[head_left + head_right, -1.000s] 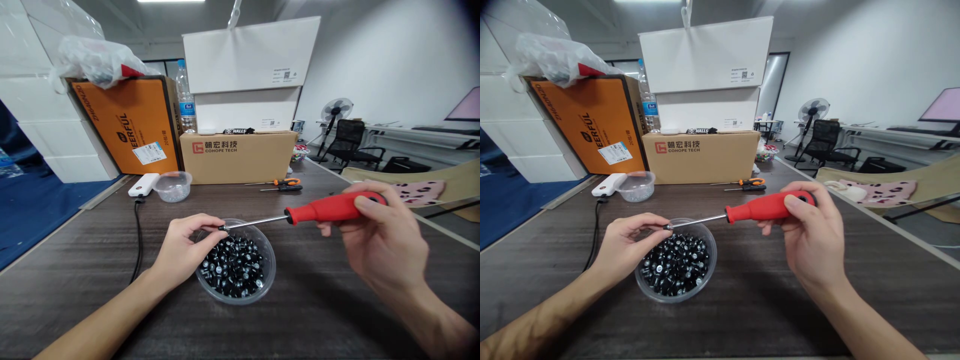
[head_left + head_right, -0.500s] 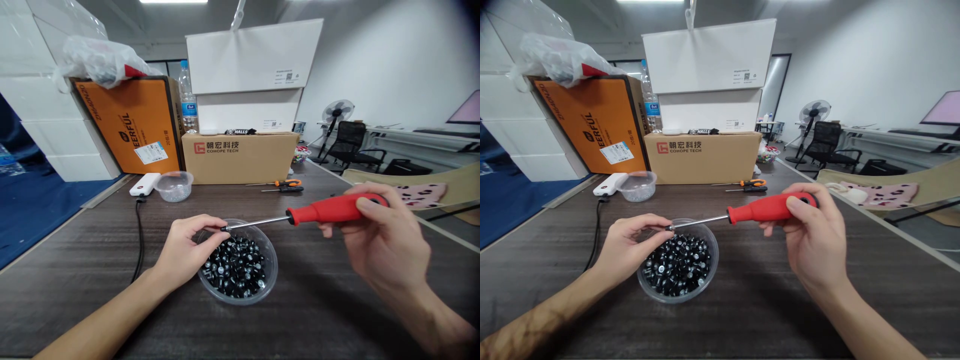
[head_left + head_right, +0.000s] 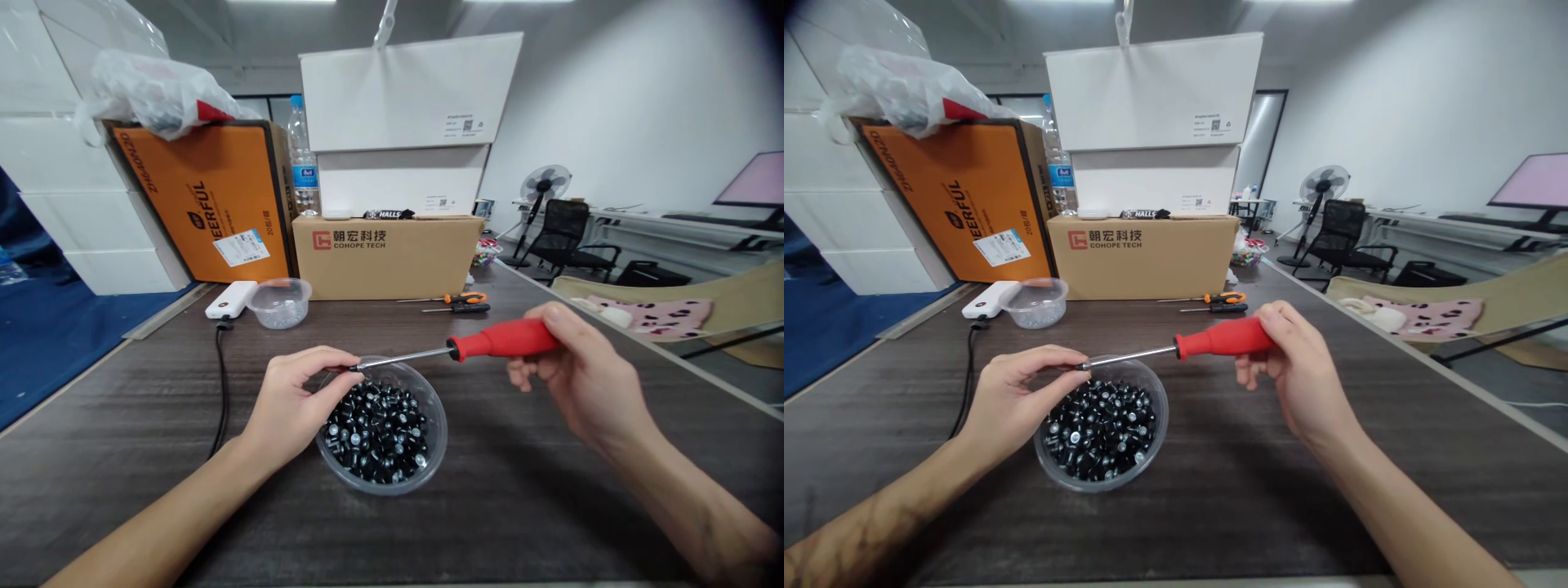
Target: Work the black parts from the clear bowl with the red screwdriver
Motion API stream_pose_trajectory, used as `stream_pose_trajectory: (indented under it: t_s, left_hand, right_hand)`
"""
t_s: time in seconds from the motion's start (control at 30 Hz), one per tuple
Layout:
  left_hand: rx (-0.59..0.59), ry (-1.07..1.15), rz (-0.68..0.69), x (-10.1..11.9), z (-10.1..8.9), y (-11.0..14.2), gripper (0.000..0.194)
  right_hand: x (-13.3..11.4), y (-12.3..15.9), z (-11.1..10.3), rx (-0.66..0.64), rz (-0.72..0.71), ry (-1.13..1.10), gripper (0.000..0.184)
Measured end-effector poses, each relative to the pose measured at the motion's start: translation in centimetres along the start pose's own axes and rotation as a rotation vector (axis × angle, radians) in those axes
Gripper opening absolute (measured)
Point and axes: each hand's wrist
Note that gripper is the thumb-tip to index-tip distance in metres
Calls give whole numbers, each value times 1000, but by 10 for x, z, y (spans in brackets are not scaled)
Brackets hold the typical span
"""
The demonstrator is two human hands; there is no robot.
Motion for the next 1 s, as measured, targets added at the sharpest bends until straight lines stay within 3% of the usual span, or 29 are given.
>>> stream_pose_trajectory:
  t_s: [0.13,0.3,0.53,0.73,1.0]
  left_hand:
    - [21,-8,-22,-3,1,-1,10]
    - [26,-14,-22,-3,0,-1,9]
    - [12,-20,-32,-3,-1,0,8]
    - [6,-23,-26,-5,-1,0,10]
    - [-2,-37,-29,-6,-1,0,9]
  right_hand:
    - [0,-3,-2,-101,28,-61,25]
    - [1,-5,-2,-89,55,44,31]
    - [-3,-4,-2,-163,82,-17,29]
    - [1,-8,-5,-146,118,141,40]
    - [0,-9,-5,-194,174,104,37]
Point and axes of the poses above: each hand's wrist, its own y-axis away from the middle knuckle, its own z-axis out of the palm, x = y × z, and after that the axes turned 4 degrees about x, right-handed
